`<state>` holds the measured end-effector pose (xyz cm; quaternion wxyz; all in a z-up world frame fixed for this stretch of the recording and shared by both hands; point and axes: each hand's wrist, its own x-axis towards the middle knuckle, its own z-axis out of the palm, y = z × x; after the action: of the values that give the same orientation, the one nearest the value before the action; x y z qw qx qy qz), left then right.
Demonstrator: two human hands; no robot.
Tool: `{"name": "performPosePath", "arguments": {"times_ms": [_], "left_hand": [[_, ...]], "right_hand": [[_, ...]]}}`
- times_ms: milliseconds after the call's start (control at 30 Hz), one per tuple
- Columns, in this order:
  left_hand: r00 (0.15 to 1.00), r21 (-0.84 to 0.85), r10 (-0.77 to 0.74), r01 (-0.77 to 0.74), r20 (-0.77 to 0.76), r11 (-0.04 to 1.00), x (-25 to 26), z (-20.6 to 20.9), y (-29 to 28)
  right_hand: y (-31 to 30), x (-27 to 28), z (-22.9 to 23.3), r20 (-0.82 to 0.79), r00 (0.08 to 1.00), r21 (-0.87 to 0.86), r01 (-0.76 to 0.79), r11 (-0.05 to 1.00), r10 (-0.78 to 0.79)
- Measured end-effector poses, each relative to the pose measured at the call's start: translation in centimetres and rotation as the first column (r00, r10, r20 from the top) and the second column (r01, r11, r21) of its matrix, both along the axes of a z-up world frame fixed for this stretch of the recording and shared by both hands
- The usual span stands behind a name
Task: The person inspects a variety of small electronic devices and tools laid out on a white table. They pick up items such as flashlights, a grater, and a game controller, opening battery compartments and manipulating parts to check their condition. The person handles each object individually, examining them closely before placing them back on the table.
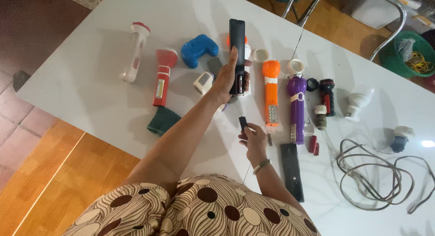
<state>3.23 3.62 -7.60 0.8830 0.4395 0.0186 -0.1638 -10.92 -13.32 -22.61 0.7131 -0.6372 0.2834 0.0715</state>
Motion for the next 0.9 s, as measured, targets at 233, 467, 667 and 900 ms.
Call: {"name": "performPosePath", "arguments": {"times_ms": [233, 467, 667, 900], "left_hand": [[0.998, 0.045, 0.027, -0.024, -0.055, 0.999, -1.2, -0.5, 0.4], [0.998, 0.045, 0.041, -0.039, -0.038, 0.998, -1.7, -1.2, 0.7], [0.999, -0.138, -0.025, 0.019, -0.040, 0.990, -0.7, -0.6, -0.3], [0.994, -0.079, -0.034, 0.042, 0.104, 0.996, 0.4, 5.5, -1.6]], "right_hand": [[1.3, 0.2, -3.4, 0.026, 0.998, 0.002, -0.062, 0.998, 0.062], [2.1, -0.8, -0.8, -0.090, 0.968, -0.205, -0.247, 0.947, 0.233], [0.0, 1.9, 3.5, 0.217, 0.940, -0.360, -0.175, 0.916, 0.265], [1.6, 5.3, 20.8, 0.601, 0.600, -0.730, 0.143, 0.668, 0.528]]}}
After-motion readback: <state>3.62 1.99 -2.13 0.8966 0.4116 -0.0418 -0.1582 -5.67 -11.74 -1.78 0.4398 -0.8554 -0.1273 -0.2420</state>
